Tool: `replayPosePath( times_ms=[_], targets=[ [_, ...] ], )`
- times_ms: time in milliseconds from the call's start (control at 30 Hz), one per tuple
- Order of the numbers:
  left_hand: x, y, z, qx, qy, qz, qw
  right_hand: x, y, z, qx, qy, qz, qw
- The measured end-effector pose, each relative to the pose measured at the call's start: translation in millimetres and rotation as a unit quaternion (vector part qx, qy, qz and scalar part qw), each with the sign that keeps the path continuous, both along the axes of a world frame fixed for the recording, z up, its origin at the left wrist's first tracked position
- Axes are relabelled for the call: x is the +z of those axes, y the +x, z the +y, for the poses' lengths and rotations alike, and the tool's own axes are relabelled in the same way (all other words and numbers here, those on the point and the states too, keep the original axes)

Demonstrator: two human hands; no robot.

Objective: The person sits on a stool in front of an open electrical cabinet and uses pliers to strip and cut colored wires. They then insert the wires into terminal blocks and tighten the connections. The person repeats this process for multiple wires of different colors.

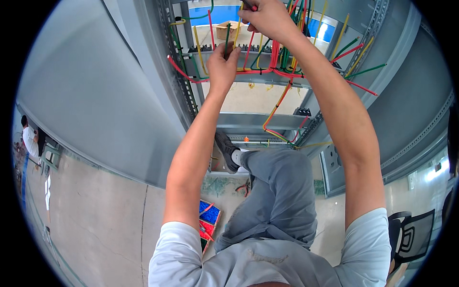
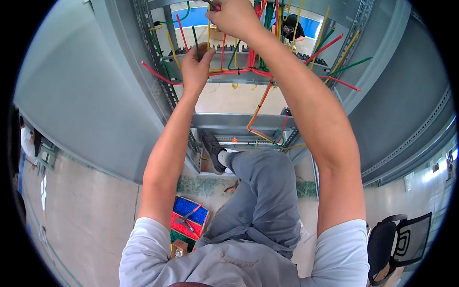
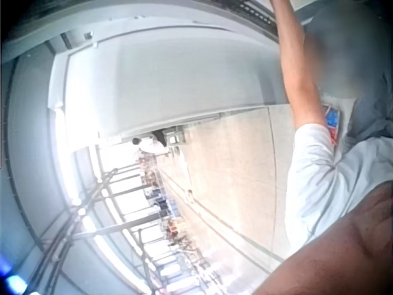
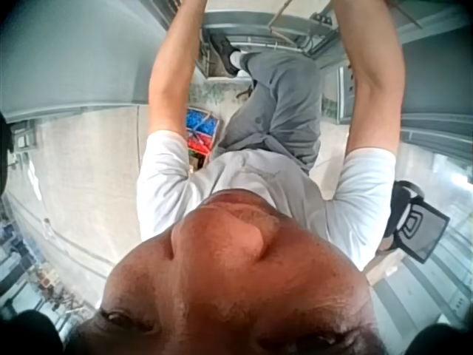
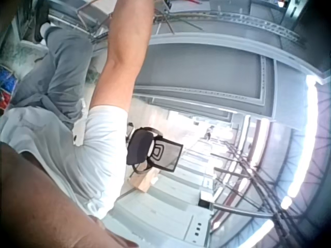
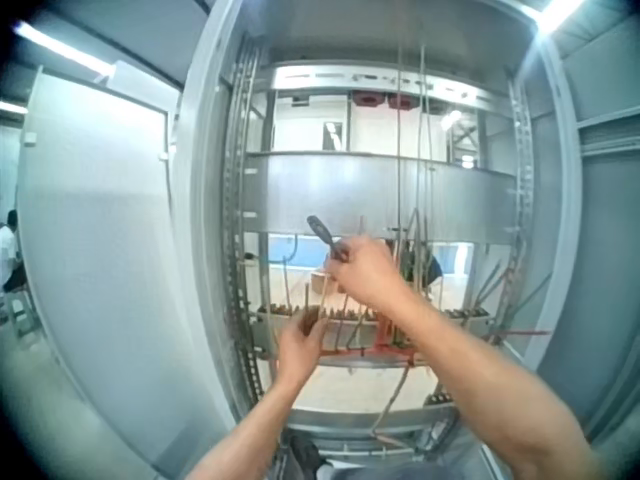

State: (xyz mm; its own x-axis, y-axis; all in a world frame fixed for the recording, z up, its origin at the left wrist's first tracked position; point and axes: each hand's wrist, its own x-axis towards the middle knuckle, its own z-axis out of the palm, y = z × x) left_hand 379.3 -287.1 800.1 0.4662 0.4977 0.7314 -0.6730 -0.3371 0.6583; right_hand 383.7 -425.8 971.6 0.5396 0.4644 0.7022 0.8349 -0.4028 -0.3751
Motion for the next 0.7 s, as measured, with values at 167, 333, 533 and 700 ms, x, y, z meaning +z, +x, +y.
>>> replayPosePath(
  times_ms=[167, 333, 533, 700],
  targets=[
    [7.5, 1.7, -3.9, -0.006, -0.002, 0.083, 0.997, -0.2, 5.5, -0.2, -0.019, 0.013, 0.029, 0.999],
    [15.8, -2.2, -10.0, -0.005, -0.012, 0.054, 0.998, 1.7, -0.4, -0.4, -0.013, 0.022, 0.051, 0.998],
    [28.9, -4.3, -19.3, 0.020, -0.048, 0.040, 0.998, -0.9, 1.7, 2.3, -0.021, 0.014, -0.009, 1.000],
    [26.8, 0.7, -19.8, 0.028, -0.071, 0.043, 0.996, -15.5, 14.4, 1.0, -0.023, 0.046, -0.084, 0.995]
  ],
)
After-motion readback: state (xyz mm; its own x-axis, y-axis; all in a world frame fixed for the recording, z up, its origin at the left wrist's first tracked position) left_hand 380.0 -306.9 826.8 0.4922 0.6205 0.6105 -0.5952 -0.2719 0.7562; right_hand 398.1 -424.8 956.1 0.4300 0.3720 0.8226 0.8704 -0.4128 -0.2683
